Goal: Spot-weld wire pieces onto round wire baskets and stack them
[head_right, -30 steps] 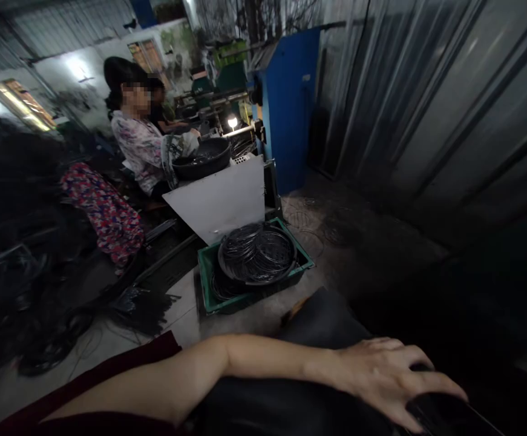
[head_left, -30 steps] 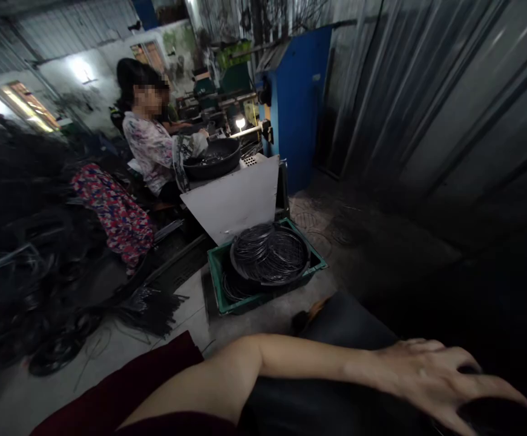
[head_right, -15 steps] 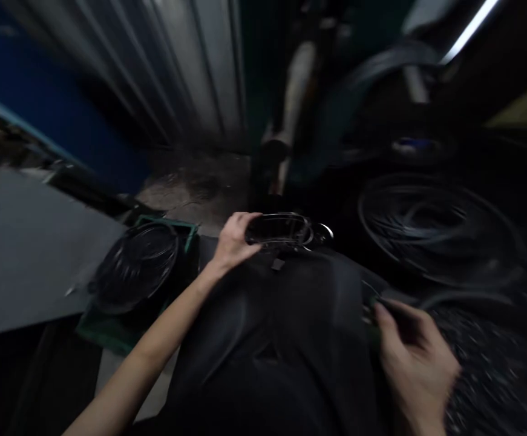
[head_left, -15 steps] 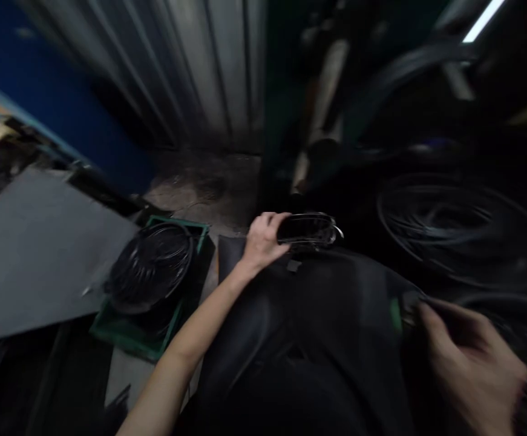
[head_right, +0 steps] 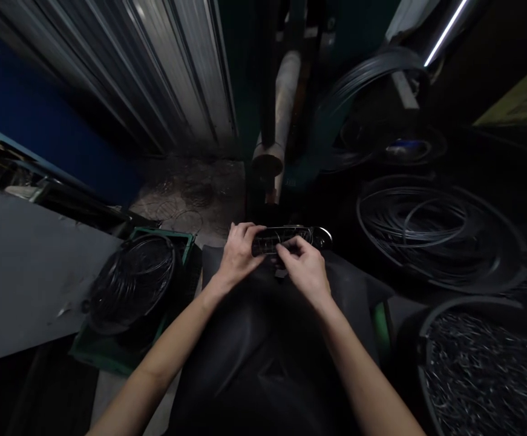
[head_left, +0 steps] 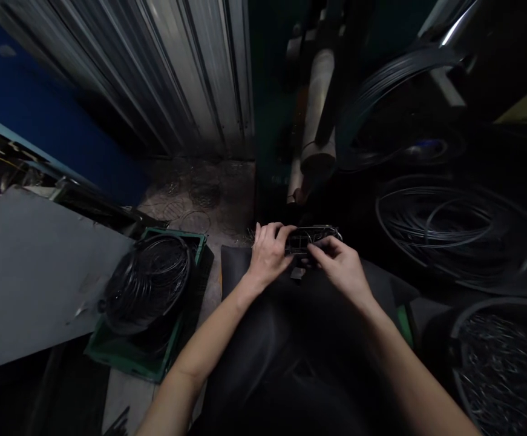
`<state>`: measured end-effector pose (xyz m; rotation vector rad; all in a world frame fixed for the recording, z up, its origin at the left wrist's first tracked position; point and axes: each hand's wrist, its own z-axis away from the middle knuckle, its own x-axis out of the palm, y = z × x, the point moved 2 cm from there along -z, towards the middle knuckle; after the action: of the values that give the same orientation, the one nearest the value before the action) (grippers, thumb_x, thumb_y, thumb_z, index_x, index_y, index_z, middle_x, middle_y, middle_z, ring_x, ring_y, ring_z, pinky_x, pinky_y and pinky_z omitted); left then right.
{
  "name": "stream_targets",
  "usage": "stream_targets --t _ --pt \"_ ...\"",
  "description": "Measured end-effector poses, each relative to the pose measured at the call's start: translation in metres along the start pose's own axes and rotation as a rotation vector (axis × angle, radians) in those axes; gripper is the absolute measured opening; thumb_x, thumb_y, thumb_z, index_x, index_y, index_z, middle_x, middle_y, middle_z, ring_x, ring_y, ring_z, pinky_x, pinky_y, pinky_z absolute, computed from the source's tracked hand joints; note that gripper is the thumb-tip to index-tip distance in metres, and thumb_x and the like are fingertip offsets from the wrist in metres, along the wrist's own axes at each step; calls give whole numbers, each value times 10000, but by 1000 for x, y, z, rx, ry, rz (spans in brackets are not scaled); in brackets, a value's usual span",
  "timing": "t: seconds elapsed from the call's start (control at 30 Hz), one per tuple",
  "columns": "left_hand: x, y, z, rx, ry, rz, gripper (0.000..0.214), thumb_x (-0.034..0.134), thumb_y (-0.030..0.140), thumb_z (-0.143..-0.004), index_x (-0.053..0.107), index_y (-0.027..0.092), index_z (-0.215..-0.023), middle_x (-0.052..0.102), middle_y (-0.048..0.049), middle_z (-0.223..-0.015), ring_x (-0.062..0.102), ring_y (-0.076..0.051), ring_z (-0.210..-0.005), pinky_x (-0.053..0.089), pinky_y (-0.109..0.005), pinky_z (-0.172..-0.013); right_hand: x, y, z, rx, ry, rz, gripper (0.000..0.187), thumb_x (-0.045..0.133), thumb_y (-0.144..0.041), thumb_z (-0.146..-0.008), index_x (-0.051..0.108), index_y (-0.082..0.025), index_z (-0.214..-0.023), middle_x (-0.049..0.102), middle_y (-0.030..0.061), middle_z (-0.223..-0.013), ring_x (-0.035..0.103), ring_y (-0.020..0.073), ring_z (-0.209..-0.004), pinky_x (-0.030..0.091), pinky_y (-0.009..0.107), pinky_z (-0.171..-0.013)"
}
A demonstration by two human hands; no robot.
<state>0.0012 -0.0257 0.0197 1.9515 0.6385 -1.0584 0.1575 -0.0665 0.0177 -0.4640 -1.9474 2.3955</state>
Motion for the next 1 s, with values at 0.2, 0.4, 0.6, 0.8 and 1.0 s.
stream_targets --t 0.2,0.4,0.6,0.8,1.0 --pt "-6 -6 0 24 22 -12 545 643 172 -726 431 226 -1226 496 -67 -1147 503 -236 -1125 267 -570 -1110 16 -10 -6 -120 115 206 285 594 -468 -770 604 -183 -768 652 19 -689 579 147 -587 455 259 -570" --pt "-6 -9 -7 17 88 42 559 640 148 -705 427 230 -1215 504 -64 -1143 519 -225 -1107 296 -557 -1104 28 -19 -2 -331 254 309 330 518 -485 -835 627 -173 -832 664 44 -744 571 151 -598 453 266 -596" --pt "-3 -13 -14 41 150 83 582 655 138 -679 426 219 -1207 520 -66 -1136 527 -221 -1106 306 -543 -1105 31 -12 -8 -428 334 342 322 503 -471 -873 632 -177 -858 667 43 -781 580 150 -626 456 269 -620" --pt "0 -17 -19 58 176 105 571 647 140 -689 427 218 -1211 524 -68 -1140 530 -216 -1106 286 -555 -1110 32 -12 -10 -502 370 323 268 520 -424 -882 616 -177 -841 655 35 -763 597 151 -659 466 266 -633" --pt "-1 -17 -21 94 208 136 572 651 160 -704 419 207 -1226 520 -75 -1142 532 -213 -1104 281 -548 -1115 31 -8 -13 -554 401 324 240 522 -395 -888 610 -179 -833 645 33 -766 603 153 -682 478 276 -668"
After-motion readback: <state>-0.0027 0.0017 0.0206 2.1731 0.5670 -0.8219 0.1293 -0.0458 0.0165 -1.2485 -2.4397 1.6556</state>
